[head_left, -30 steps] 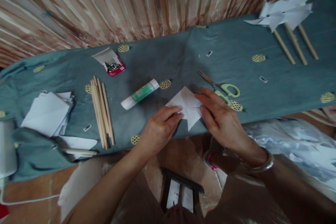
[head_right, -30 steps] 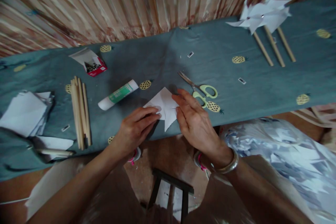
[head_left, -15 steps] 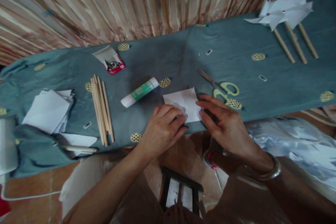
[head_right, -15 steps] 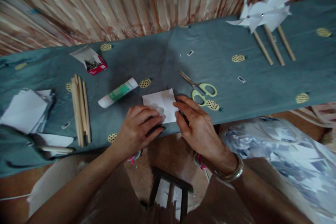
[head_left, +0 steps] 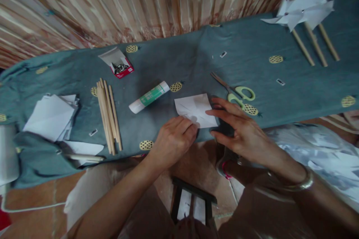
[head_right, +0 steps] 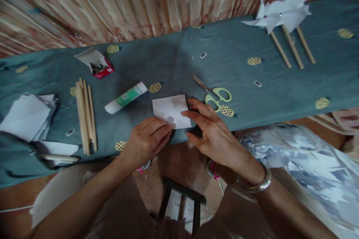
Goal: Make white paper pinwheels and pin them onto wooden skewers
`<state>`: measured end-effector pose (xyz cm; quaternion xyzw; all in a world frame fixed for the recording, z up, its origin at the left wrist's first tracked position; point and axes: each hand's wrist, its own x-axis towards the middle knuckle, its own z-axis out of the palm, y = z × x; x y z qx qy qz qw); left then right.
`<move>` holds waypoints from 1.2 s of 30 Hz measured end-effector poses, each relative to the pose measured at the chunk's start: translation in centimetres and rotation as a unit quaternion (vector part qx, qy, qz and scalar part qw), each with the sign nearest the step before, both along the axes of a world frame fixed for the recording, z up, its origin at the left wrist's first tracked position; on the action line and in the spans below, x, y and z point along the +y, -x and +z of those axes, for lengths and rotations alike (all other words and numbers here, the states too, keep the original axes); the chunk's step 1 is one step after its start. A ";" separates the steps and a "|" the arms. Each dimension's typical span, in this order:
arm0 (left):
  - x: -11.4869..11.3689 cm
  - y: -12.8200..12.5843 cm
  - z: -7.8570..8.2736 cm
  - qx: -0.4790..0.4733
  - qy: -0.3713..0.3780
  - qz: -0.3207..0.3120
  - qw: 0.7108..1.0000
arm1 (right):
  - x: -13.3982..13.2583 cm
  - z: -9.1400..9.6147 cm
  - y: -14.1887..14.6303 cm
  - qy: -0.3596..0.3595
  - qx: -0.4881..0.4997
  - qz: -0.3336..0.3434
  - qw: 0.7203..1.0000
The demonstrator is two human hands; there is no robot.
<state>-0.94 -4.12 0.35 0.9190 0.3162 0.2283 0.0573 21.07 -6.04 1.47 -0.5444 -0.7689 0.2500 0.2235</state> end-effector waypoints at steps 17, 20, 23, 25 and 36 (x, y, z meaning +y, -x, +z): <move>-0.4 0.4 0.2 -0.032 0.029 0.000 0.999 | 0.7 0.7 -0.6 -0.022 0.039 0.046 0.998; -0.3 0.4 0.2 -0.038 0.035 -0.002 0.999 | 0.6 0.5 -0.1 -0.007 0.071 0.051 0.996; -0.3 0.3 0.3 -0.032 0.032 -0.006 0.999 | 0.7 0.3 0.3 0.005 0.097 0.051 0.994; -0.4 0.2 0.3 -0.029 0.029 -0.007 0.999 | 0.8 0.0 0.5 0.009 0.105 0.043 0.993; -1.0 0.1 -0.1 -0.043 0.053 -0.030 0.997 | 0.9 -0.6 1.8 -0.008 0.081 -0.017 0.997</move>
